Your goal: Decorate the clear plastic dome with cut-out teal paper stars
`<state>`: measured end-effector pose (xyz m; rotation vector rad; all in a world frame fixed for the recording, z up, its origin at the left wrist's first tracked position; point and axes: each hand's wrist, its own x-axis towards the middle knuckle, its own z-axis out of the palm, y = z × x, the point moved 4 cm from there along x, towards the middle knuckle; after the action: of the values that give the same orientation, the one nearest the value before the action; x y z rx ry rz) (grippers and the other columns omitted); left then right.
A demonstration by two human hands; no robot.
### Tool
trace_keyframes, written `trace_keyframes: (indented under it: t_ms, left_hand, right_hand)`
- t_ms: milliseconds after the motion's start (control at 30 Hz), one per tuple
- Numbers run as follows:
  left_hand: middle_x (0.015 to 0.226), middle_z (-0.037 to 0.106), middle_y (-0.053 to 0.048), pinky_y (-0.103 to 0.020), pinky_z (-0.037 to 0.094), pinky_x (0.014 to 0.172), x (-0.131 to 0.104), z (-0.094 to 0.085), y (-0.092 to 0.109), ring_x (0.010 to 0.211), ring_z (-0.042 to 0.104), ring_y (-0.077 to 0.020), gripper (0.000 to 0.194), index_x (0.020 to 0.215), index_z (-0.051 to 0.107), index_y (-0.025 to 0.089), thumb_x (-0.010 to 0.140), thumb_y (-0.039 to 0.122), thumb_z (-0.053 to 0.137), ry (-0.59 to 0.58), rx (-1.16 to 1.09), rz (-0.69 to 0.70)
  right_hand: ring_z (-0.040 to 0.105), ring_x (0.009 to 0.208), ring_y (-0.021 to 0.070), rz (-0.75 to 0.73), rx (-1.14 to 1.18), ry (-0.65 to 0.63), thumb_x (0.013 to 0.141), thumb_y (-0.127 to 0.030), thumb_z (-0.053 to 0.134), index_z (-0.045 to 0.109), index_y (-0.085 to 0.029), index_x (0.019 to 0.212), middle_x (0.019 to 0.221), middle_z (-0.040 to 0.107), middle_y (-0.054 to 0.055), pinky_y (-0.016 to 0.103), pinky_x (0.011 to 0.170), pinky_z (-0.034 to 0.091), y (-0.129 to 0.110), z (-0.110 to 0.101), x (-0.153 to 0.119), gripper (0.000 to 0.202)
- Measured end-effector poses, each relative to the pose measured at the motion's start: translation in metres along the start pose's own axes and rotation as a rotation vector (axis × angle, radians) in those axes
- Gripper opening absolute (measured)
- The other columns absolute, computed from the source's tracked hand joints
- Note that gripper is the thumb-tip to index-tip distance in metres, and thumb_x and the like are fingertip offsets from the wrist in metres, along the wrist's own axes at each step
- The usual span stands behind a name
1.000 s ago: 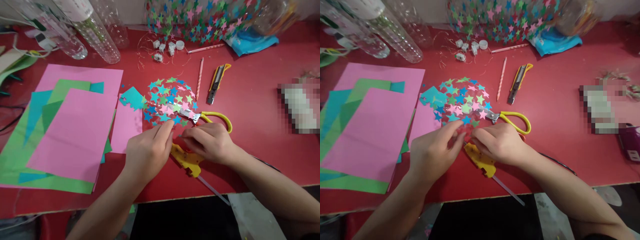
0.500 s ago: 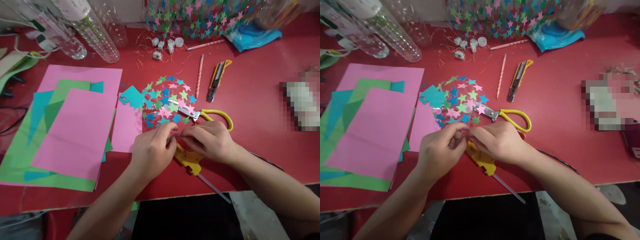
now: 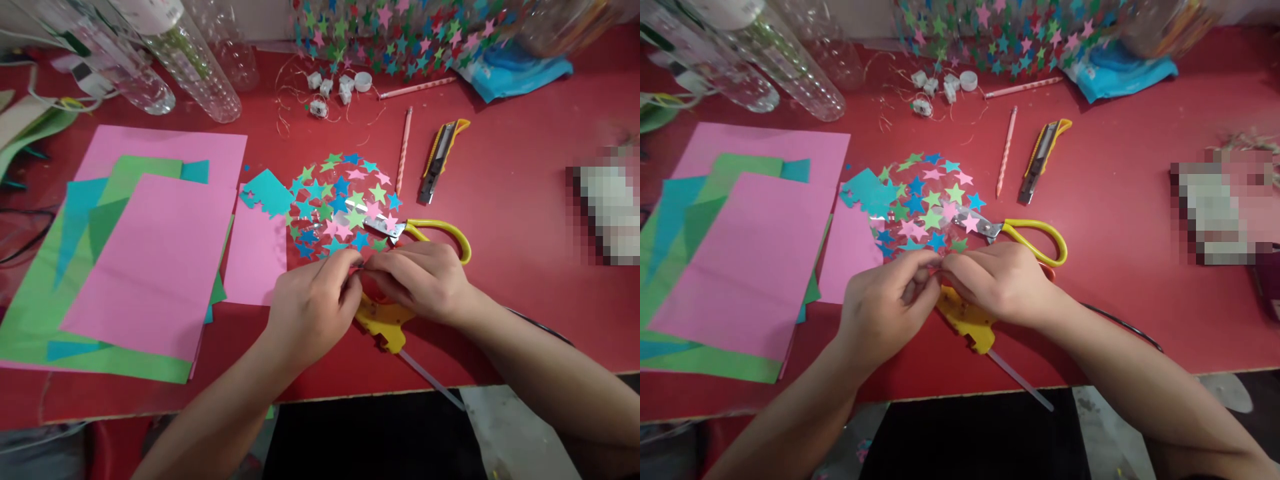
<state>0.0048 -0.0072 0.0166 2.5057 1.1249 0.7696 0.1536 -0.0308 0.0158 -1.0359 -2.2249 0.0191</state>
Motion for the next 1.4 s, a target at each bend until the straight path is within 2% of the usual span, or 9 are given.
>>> trace_keyframes:
  t_ms: [233,433,567,700,833,933,1133,1267,1400]
  left_hand:
    - [0.065,0.068,0.003,-0.021,0.036,0.048,0.001,-0.001,0.000,0.043,0.045,-0.0060,0.013,0.092,0.066,0.013,0.084,0.009,0.056,-0.003,-0.027,0.002]
    - [0.058,0.062,0.005,-0.020,0.035,0.046,0.001,-0.002,0.001,0.040,0.041,-0.0048,0.011,0.089,0.066,0.012,0.085,0.009,0.056,-0.004,-0.059,-0.019]
    - [0.051,0.052,0.008,-0.019,0.034,0.045,0.001,-0.003,0.000,0.038,0.038,-0.0045,0.012,0.088,0.067,0.013,0.084,0.010,0.056,-0.003,-0.089,-0.052]
    - [0.048,0.040,0.010,-0.018,0.033,0.045,0.001,-0.006,-0.002,0.039,0.035,-0.0042,0.010,0.087,0.067,0.015,0.084,0.010,0.058,-0.023,-0.143,-0.114]
    - [0.048,0.034,0.011,-0.018,0.031,0.045,0.001,-0.010,-0.004,0.041,0.036,-0.0044,0.007,0.085,0.066,0.017,0.085,0.012,0.061,-0.038,-0.182,-0.162]
    - [0.048,0.038,0.010,-0.018,0.031,0.045,0.001,-0.011,-0.006,0.043,0.041,-0.0053,0.005,0.086,0.067,0.019,0.087,0.015,0.063,-0.062,-0.189,-0.192]
    - [0.056,0.059,0.008,-0.019,0.035,0.047,0.001,-0.013,-0.008,0.048,0.053,-0.0066,0.006,0.089,0.069,0.021,0.088,0.018,0.064,-0.088,-0.211,-0.224]
    - [0.059,0.062,0.007,-0.019,0.037,0.049,0.002,-0.013,-0.008,0.052,0.057,-0.0074,0.006,0.088,0.068,0.021,0.088,0.018,0.063,-0.095,-0.215,-0.231]
    - [0.056,0.057,0.008,-0.020,0.037,0.050,0.002,-0.013,-0.009,0.051,0.055,-0.0075,0.006,0.090,0.068,0.021,0.089,0.019,0.062,-0.103,-0.211,-0.236]
  right_hand:
    - [0.055,0.050,0.0106,0.009,-0.013,0.013,0.095,-0.008,0.052,0.059,-0.016,0.086,0.063,0.065,-0.002,0.026,0.048,0.037,0.000,0.000,0.000,0.014]
    - [0.054,0.049,0.0101,0.018,-0.035,0.003,0.094,-0.007,0.049,0.060,-0.016,0.084,0.060,0.062,-0.003,0.025,0.047,0.036,-0.002,-0.001,0.002,0.017]
    - [0.054,0.048,0.0095,0.034,-0.043,0.010,0.095,-0.011,0.051,0.061,-0.015,0.084,0.061,0.063,-0.002,0.025,0.048,0.037,-0.002,0.000,0.001,0.015]
    - [0.055,0.051,0.0091,0.073,-0.046,0.070,0.095,-0.016,0.056,0.062,-0.018,0.094,0.062,0.063,-0.005,0.024,0.050,0.040,0.000,-0.005,-0.001,0.007]
    - [0.053,0.049,0.0095,0.134,-0.048,0.086,0.093,-0.016,0.057,0.063,-0.018,0.097,0.058,0.060,-0.006,0.024,0.051,0.041,0.004,-0.011,-0.001,0.008]
    - [0.052,0.049,0.0094,0.154,-0.044,0.075,0.093,-0.016,0.056,0.064,-0.018,0.099,0.058,0.061,-0.005,0.023,0.051,0.041,0.005,-0.013,-0.001,0.010]
    - [0.051,0.048,0.0085,0.159,-0.046,0.077,0.093,-0.017,0.054,0.064,-0.018,0.097,0.059,0.061,-0.005,0.023,0.050,0.039,0.005,-0.016,-0.001,0.011]
    - [0.050,0.048,0.0089,0.155,-0.040,0.079,0.094,-0.017,0.053,0.064,-0.018,0.098,0.057,0.059,-0.005,0.022,0.051,0.039,0.003,-0.015,-0.001,0.011]
    - [0.050,0.048,0.0095,0.112,-0.044,0.071,0.095,-0.018,0.051,0.063,-0.018,0.094,0.057,0.059,-0.005,0.023,0.052,0.038,-0.001,-0.012,-0.001,0.012]
